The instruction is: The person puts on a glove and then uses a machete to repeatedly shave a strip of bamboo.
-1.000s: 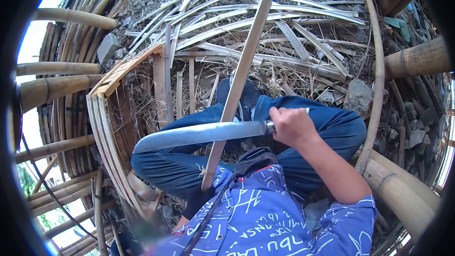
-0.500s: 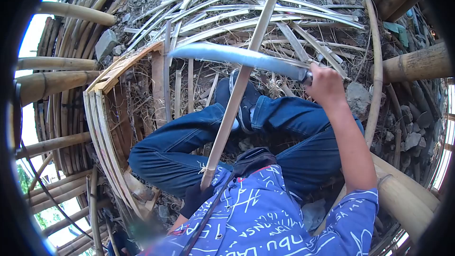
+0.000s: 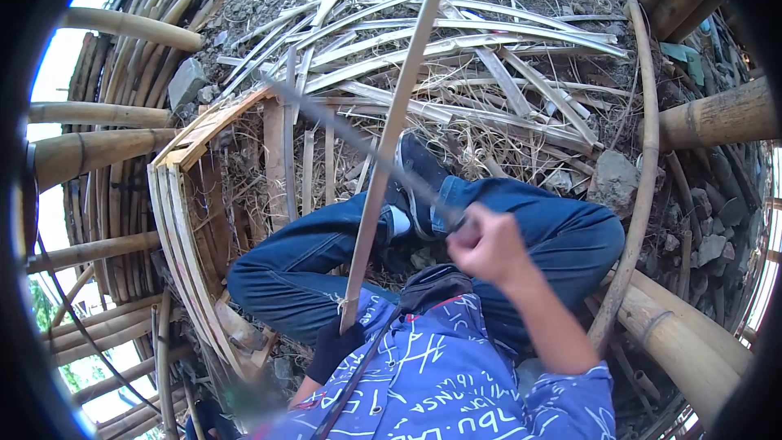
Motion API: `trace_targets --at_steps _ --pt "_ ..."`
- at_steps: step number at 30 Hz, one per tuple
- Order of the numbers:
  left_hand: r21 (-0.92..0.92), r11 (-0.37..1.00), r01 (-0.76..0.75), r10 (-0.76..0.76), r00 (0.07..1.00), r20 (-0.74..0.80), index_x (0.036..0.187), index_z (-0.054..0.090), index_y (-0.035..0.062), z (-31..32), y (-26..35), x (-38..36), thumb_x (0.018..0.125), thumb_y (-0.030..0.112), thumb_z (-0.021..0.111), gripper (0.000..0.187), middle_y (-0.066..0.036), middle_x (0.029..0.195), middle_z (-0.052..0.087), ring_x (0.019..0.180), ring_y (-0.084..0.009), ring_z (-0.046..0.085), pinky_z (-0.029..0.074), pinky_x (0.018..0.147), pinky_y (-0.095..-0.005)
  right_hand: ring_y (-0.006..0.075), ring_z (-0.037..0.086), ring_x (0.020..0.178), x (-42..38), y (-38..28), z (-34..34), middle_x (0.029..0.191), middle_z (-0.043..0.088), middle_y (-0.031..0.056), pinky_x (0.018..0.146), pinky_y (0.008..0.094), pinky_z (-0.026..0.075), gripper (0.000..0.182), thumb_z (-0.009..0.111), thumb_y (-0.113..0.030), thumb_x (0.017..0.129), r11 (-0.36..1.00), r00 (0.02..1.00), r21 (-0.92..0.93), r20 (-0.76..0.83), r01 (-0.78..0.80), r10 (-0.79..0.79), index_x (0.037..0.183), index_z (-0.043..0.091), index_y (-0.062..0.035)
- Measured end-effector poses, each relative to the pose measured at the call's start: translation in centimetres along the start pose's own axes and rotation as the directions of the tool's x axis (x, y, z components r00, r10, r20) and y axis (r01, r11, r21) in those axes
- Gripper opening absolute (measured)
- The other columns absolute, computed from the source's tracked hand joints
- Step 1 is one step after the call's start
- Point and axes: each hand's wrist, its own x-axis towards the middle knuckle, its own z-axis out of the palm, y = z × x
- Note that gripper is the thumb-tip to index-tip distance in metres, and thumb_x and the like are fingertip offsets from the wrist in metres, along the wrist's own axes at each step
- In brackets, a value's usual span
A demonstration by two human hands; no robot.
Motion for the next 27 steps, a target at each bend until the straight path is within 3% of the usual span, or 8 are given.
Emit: trace_targets --at_steps 2,4,6,11,14,17,21,27 --pt "-0.085 0.996 0.016 -0.017 1.0 -0.014 0.078 0.062 -0.0002 0.1 -0.1 0.1 0.083 0.015 0.061 0.016 -0.004 0.062 0.06 0.061 -0.0095 0.057 0.044 0.056 -0.0294 0.02 0.065 0.054 -2.4 -0.3 3.2 0.059 0.062 0.0113 0.053 0.0329 0.05 0.019 0.074 -0.012 0.066 0.994 0.996 0.096 0.08 -0.046 0.038 0.074 0.058 -0.0021" --pt "-0.09 0.995 0.044 -0.045 0.999 -0.011 0.077 0.061 0.0005 0.1 -1.4 0.6 0.083 0.015 0.062 0.016 -0.003 0.062 0.058 0.061 -0.0088 0.055 0.043 0.057 -0.0285 0.0313 0.064 0.056 -4.1 -0.1 5.8 0.06 0.061 0.0137 0.055 0.038 0.051 0.022 0.073 -0.017 0.066 0.997 0.993 0.069 0.118 -0.033 0.024 0.076 0.059 -0.0035" --pt "-0.06 0.997 0.044 -0.044 0.999 0.003 0.081 0.06 0.0004 0.1 -1.4 0.6 0.083 0.015 0.062 0.015 -0.004 0.062 0.057 0.059 -0.0092 0.054 0.043 0.056 -0.0295 0.0353 0.062 0.059 -4.6 -0.6 6.6 0.061 0.061 0.0154 0.056 0.0424 0.051 0.018 0.069 -0.017 0.067 0.999 0.99 -0.034 0.14 0.023 -0.018 0.075 0.059 -0.0044" --pt "-0.008 1.0 -0.015 0.015 1.0 0.021 0.085 0.059 0.0 0.3 -1.9 0.9 0.082 0.018 0.064 0.019 -0.006 0.059 0.057 0.057 -0.0102 0.054 0.043 0.054 -0.0303 0.0355 0.062 0.06 -2.8 0.2 4.8 0.063 0.061 0.0174 0.056 0.0455 0.05 0.013 0.063 -0.014 0.066 0.931 0.97 -0.278 0.109 0.238 -0.215 0.073 0.057 -0.005" --pt "0.076 0.997 -0.023 0.022 1.0 0.02 0.085 0.06 -0.0002 0.3 -1.5 0.9 0.083 0.019 0.063 0.02 -0.011 0.058 0.058 0.057 -0.0155 0.06 0.044 0.054 -0.0325 0.0347 0.062 0.059 -1.5 1.2 3.4 0.062 0.061 0.0167 0.055 0.0451 0.05 0.014 0.063 -0.013 0.064 0.885 0.951 -0.348 0.135 0.308 -0.277 0.072 0.056 -0.0048" --pt "0.182 0.983 -0.018 0.012 0.999 0.037 0.094 0.06 0.0016 0.4 -1.0 1.2 0.088 0.024 0.054 0.024 -0.022 0.069 0.06 0.069 -0.0361 0.064 0.047 0.06 -0.0406 0.0333 0.061 0.056 0.0 2.2 2.4 0.061 0.059 0.0142 0.053 0.0424 0.049 0.017 0.064 -0.01 0.057 0.774 0.942 -0.538 0.162 0.335 -0.295 0.069 0.054 -0.0054" --pt "0.177 0.984 0.013 -0.021 0.999 0.045 0.102 0.061 0.0037 0.4 -1.0 1.3 0.09 0.028 0.051 0.029 -0.024 0.076 0.061 0.076 -0.0387 0.063 0.047 0.064 -0.042 0.0322 0.061 0.058 1.6 2.6 1.3 0.062 0.058 0.0121 0.053 0.0422 0.049 0.022 0.067 -0.013 0.054 0.688 0.928 -0.624 0.214 0.371 -0.306 0.069 0.051 -0.0066" --pt "0.154 0.982 0.106 -0.114 0.993 0.043 0.104 0.062 0.0035 0.1 0.0 0.9 0.09 0.029 0.052 0.031 -0.022 0.073 0.062 0.072 -0.0342 0.065 0.047 0.064 -0.0401 0.0314 0.063 0.06 4.1 4.3 0.4 0.064 0.06 0.0119 0.055 0.0415 0.051 0.025 0.07 -0.016 0.056 0.655 0.92 -0.656 0.181 0.375 -0.347 0.071 0.052 -0.0072"
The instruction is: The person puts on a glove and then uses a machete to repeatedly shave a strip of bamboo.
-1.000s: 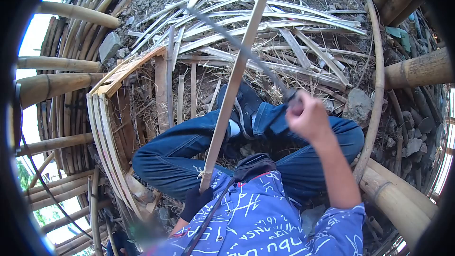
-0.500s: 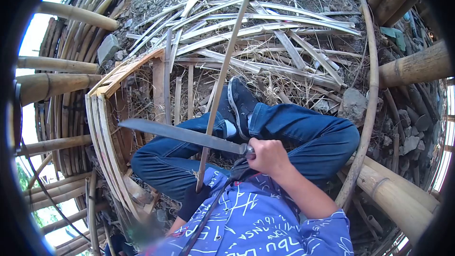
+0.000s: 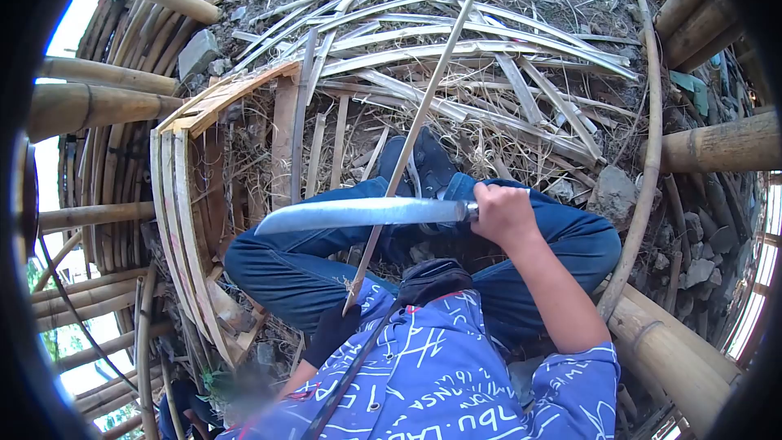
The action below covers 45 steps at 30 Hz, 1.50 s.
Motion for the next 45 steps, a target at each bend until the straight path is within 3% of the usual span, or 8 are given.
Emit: trace_targets --at_steps 11,15,28,31,33,38,42,45 --pt "0.003 1.0 -0.026 0.026 1.0 0.015 0.103 0.062 0.0023 0.1 -1.1 0.4 0.089 0.027 0.054 0.03 -0.02 0.07 0.061 0.068 -0.0301 0.065 0.046 0.061 -0.0378 0.0293 0.064 0.061 1.4 1.5 0.1 0.067 0.062 0.0109 0.056 0.0395 0.052 0.028 0.073 -0.019 0.055 0.994 0.999 -0.101 -0.014 -0.046 0.045 0.072 0.053 -0.0076" --pt "0.004 0.999 -0.047 0.047 0.999 0.004 0.104 0.061 0.0023 0.2 -1.0 0.4 0.089 0.026 0.054 0.029 -0.02 0.069 0.061 0.067 -0.029 0.065 0.047 0.061 -0.0368 0.0314 0.063 0.065 1.5 1.7 -0.1 0.069 0.061 0.0112 0.058 0.0423 0.05 0.03 0.072 -0.013 0.053 0.995 0.998 -0.072 -0.005 -0.063 0.062 0.076 0.053 -0.0067" --pt "0.006 0.998 -0.065 0.065 0.998 0.012 0.104 0.062 0.003 0.2 -1.3 0.4 0.09 0.027 0.054 0.029 -0.019 0.07 0.061 0.067 -0.0286 0.065 0.047 0.062 -0.037 0.0296 0.065 0.064 1.6 2.4 -0.4 0.069 0.062 0.0114 0.058 0.0405 0.052 0.034 0.077 -0.019 0.054 0.995 0.999 -0.094 -0.022 -0.032 0.03 0.076 0.053 -0.0072" --pt "-0.031 0.999 -0.03 0.031 0.999 0.026 0.103 0.062 0.0031 0.3 -1.6 0.3 0.09 0.027 0.054 0.029 -0.02 0.071 0.061 0.067 -0.03 0.065 0.047 0.062 -0.0375 0.0314 0.065 0.064 1.8 3.9 -0.3 0.068 0.062 0.0127 0.059 0.0422 0.052 0.029 0.074 -0.019 0.06 0.983 0.993 -0.14 -0.027 -0.117 0.114 0.077 0.053 -0.0068" --pt "-0.033 0.993 -0.11 0.11 0.994 0.0 0.103 0.062 0.0029 0.6 -2.7 0.3 0.089 0.027 0.054 0.029 -0.021 0.071 0.061 0.067 -0.0313 0.064 0.046 0.061 -0.0386 0.0335 0.065 0.066 2.5 6.5 -0.6 0.069 0.064 0.0147 0.061 0.0441 0.052 0.021 0.069 -0.018 0.066 0.899 0.936 -0.261 -0.121 -0.35 0.329 0.079 0.056 -0.0067" --pt "0.017 0.987 -0.16 0.159 0.987 0.007 0.101 0.061 0.0026 0.6 -2.5 0.7 0.09 0.027 0.053 0.028 -0.021 0.07 0.06 0.066 -0.0335 0.063 0.046 0.059 -0.04 0.0374 0.064 0.066 3.2 10.0 -5.5 0.07 0.064 0.019 0.062 0.0465 0.052 0.015 0.062 -0.016 0.073 0.835 0.842 -0.18 -0.269 -0.521 0.467 0.083 0.062 -0.0053" --pt "-0.017 0.996 -0.083 0.083 0.996 -0.015 0.1 0.062 0.0028 0.3 -0.8 0.4 0.09 0.027 0.052 0.028 -0.022 0.07 0.06 0.067 -0.0352 0.063 0.045 0.059 -0.0406 0.0394 0.061 0.063 1.1 5.7 -5.3 0.065 0.061 0.0186 0.059 0.0468 0.05 0.008 0.061 -0.011 0.071 0.939 0.912 -0.006 -0.243 -0.343 0.331 0.072 0.057 -0.0046" --pt "0.018 0.998 -0.066 0.066 0.997 -0.037 0.097 0.063 0.002 0.5 -1.5 0.6 0.091 0.029 0.051 0.03 -0.021 0.069 0.06 0.068 -0.0343 0.064 0.045 0.059 -0.0405 0.0356 0.062 0.06 -0.6 -0.1 -3.2 0.061 0.059 0.0148 0.056 0.0444 0.05 0.012 0.062 -0.014 0.07 0.975 0.973 0.108 -0.106 -0.193 0.204 0.071 0.053 -0.0063"
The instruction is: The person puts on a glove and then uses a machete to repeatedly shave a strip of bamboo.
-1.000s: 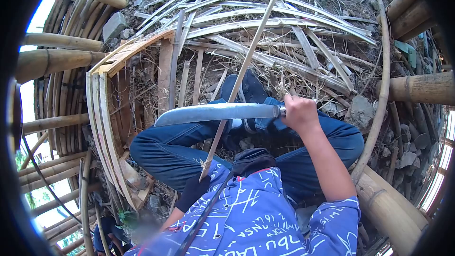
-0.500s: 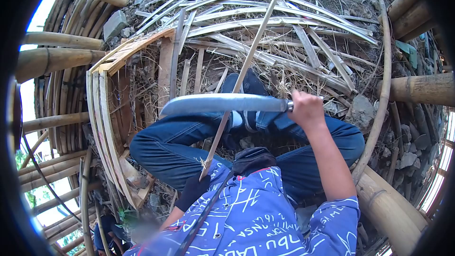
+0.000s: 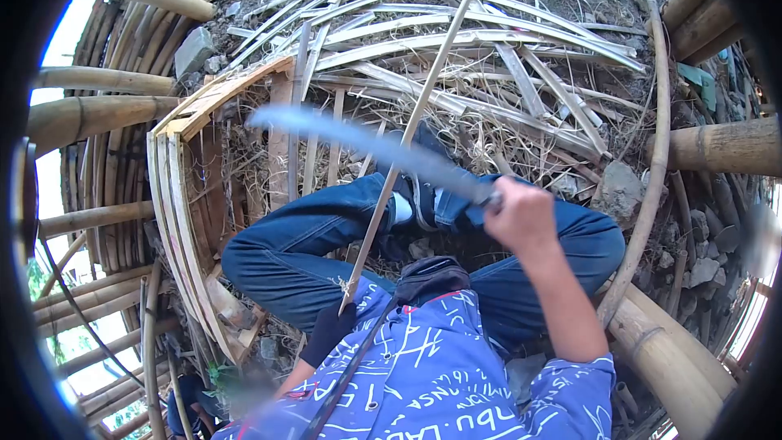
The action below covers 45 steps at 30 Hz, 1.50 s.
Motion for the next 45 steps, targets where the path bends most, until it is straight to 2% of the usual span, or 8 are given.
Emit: trace_targets --at_steps 4,9,10,21,28,34,40,45 --pt "-0.001 1.0 0.008 -0.008 1.0 -0.013 0.092 0.064 0.0011 -0.1 1.0 -0.1 0.091 0.031 0.051 0.033 -0.021 0.066 0.06 0.067 -0.0338 0.064 0.045 0.059 -0.041 0.0307 0.063 0.057 -1.7 -4.4 3.4 0.063 0.061 0.0125 0.053 0.0409 0.05 0.016 0.066 -0.015 0.064 0.981 0.974 0.083 0.132 0.176 -0.186 0.071 0.054 -0.0073" --pt "0.06 0.998 0.013 -0.014 1.0 0.008 0.098 0.062 0.0023 0.4 -0.4 0.6 0.091 0.032 0.049 0.033 -0.02 0.066 0.061 0.066 -0.033 0.064 0.045 0.059 -0.0404 0.0305 0.064 0.056 -0.6 -4.6 5.3 0.064 0.062 0.0139 0.052 0.0411 0.051 0.01 0.06 -0.014 0.068 0.976 0.958 -0.055 0.209 0.211 -0.196 0.072 0.055 -0.0055" --pt "0.076 0.997 0.028 -0.029 1.0 0.012 0.1 0.062 0.0025 0.5 -0.3 0.6 0.091 0.032 0.049 0.033 -0.019 0.066 0.061 0.065 -0.0324 0.064 0.046 0.059 -0.0401 0.0315 0.064 0.059 -0.4 -3.9 5.8 0.064 0.061 0.0116 0.056 0.0428 0.051 0.023 0.069 -0.017 0.06 0.982 0.96 -0.066 0.231 0.179 -0.16 0.074 0.053 -0.0073" --pt "0.04 0.997 0.069 -0.072 0.994 0.083 0.101 0.06 0.0023 0.0 0.4 0.4 0.091 0.028 0.05 0.029 -0.016 0.067 0.061 0.064 -0.0236 0.063 0.046 0.061 -0.0367 0.0353 0.066 0.068 6.1 4.5 3.1 0.069 0.064 0.018 0.065 0.0441 0.054 0.015 0.063 -0.017 0.067 0.934 0.99 -0.339 0.05 -0.109 0.134 0.076 0.06 -0.0044" --pt "0.013 1.0 0.028 -0.028 0.999 0.043 0.1 0.061 0.0021 0.1 0.1 0.6 0.091 0.027 0.051 0.029 -0.017 0.063 0.06 0.061 -0.0278 0.065 0.046 0.056 -0.0375 0.0395 0.063 0.066 5.6 4.1 3.0 0.067 0.063 0.0205 0.062 0.0485 0.052 0.016 0.061 -0.018 0.073 0.977 0.987 -0.138 -0.019 -0.163 0.162 0.079 0.061 -0.0039" --pt "0.068 0.996 0.056 -0.06 0.997 0.05 0.097 0.062 0.0028 0.0 0.6 0.8 0.091 0.029 0.051 0.029 -0.022 0.066 0.059 0.066 -0.0331 0.065 0.047 0.058 -0.0402 0.0346 0.063 0.06 -1.2 -4.1 3.5 0.062 0.061 0.0153 0.055 0.0459 0.05 0.013 0.063 -0.016 0.066 0.98 0.984 0.183 0.14 0.081 -0.108 0.07 0.055 -0.0075" --pt "0.122 0.991 0.061 -0.063 0.998 0.012 0.093 0.061 0.0029 0.6 0.0 1.2 0.091 0.029 0.049 0.028 -0.025 0.072 0.059 0.073 -0.0431 0.06 0.045 0.06 -0.0455 0.0307 0.064 0.058 -2.9 -6.0 5.1 0.062 0.062 0.013 0.054 0.0425 0.051 0.016 0.066 -0.015 0.064 0.982 0.929 0.101 0.321 0.157 -0.182 0.072 0.054 -0.0069" --pt "0.174 0.98 0.093 -0.106 0.992 0.064 0.096 0.064 0.005 0.1 0.5 0.9 0.09 0.034 0.048 0.034 -0.019 0.073 0.064 0.073 -0.0305 0.067 0.048 0.065 -0.04 0.0298 0.065 0.058 -1.9 -4.3 6.6 0.064 0.063 0.0127 0.053 0.0402 0.051 0.017 0.066 -0.017 0.063 0.967 0.931 0.024 0.265 0.254 -0.251 0.072 0.054 -0.0069"
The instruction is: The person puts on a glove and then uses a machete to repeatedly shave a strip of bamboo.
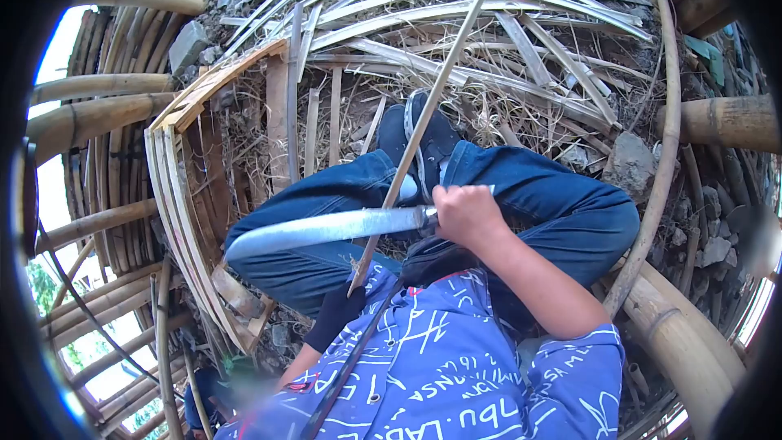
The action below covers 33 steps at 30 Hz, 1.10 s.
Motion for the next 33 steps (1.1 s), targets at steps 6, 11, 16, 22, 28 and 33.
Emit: trace_targets --at_steps 6,11,16,22,28,33 --pt "-0.125 0.992 -0.001 0.001 1.0 0.005 0.09 0.06 0.002 -0.4 0.6 -0.3 0.092 0.028 0.047 0.029 -0.012 0.059 0.056 0.055 -0.0195 0.059 0.044 0.054 -0.0346 0.0313 0.064 0.062 1.5 3.2 0.4 0.067 0.062 0.0119 0.055 0.0422 0.05 0.028 0.071 -0.018 0.056 0.991 0.998 -0.117 0.008 -0.069 0.07 0.075 0.053 -0.0072" --pt "-0.232 0.972 -0.045 0.049 0.999 0.013 0.086 0.06 0.0016 -0.3 0.2 -0.4 0.092 0.026 0.047 0.028 -0.009 0.06 0.057 0.055 -0.0184 0.058 0.043 0.054 -0.0338 0.0295 0.065 0.059 1.9 3.4 -0.3 0.065 0.063 0.0131 0.054 0.0391 0.052 0.019 0.066 -0.019 0.064 0.994 0.999 -0.111 -0.038 -0.003 -0.001 0.073 0.055 -0.0073" --pt "-0.277 0.956 -0.099 0.093 0.995 -0.034 0.085 0.059 0.0011 0.0 -0.9 -0.8 0.092 0.024 0.048 0.026 -0.011 0.06 0.055 0.054 -0.0179 0.057 0.043 0.053 -0.0333 0.0324 0.067 0.066 2.9 9.1 -1.3 0.068 0.065 0.0153 0.061 0.0447 0.053 0.016 0.063 -0.022 0.073 0.902 0.933 -0.245 -0.153 -0.355 0.326 0.077 0.058 -0.0072" --pt "-0.104 0.912 -0.396 0.384 0.916 -0.119 0.086 0.059 0.0004 0.8 -2.7 0.1 0.092 0.023 0.049 0.026 -0.013 0.061 0.056 0.055 -0.0202 0.058 0.042 0.051 -0.0338 0.0376 0.065 0.067 1.7 11.9 -6.7 0.068 0.064 0.0186 0.062 0.0472 0.052 0.018 0.064 -0.023 0.074 0.866 0.868 -0.205 -0.316 -0.456 0.382 0.076 0.058 -0.006" --pt "-0.165 0.985 -0.047 0.043 0.999 -0.028 0.091 0.06 0.0005 -0.2 0.4 -0.2 0.092 0.023 0.047 0.026 -0.017 0.062 0.058 0.057 -0.0297 0.061 0.043 0.053 -0.037 0.033 0.062 0.059 -0.6 2.1 -4.4 0.061 0.059 0.0147 0.055 0.0438 0.05 0.01 0.062 -0.014 0.068 0.984 0.969 0.118 -0.193 -0.136 0.157 0.071 0.055 -0.0069" --pt "-0.124 0.992 -0.002 -0.007 0.998 -0.069 0.095 0.061 0.0023 0.4 -0.1 0.1 0.092 0.025 0.048 0.026 -0.022 0.067 0.059 0.064 -0.0378 0.062 0.045 0.056 -0.0401 0.0288 0.064 0.058 -1.1 -2.7 -0.9 0.064 0.062 0.0115 0.053 0.039 0.051 0.022 0.07 -0.018 0.061 0.995 1.0 0.103 0.03 -0.003 0.0 0.073 0.054 -0.0082"
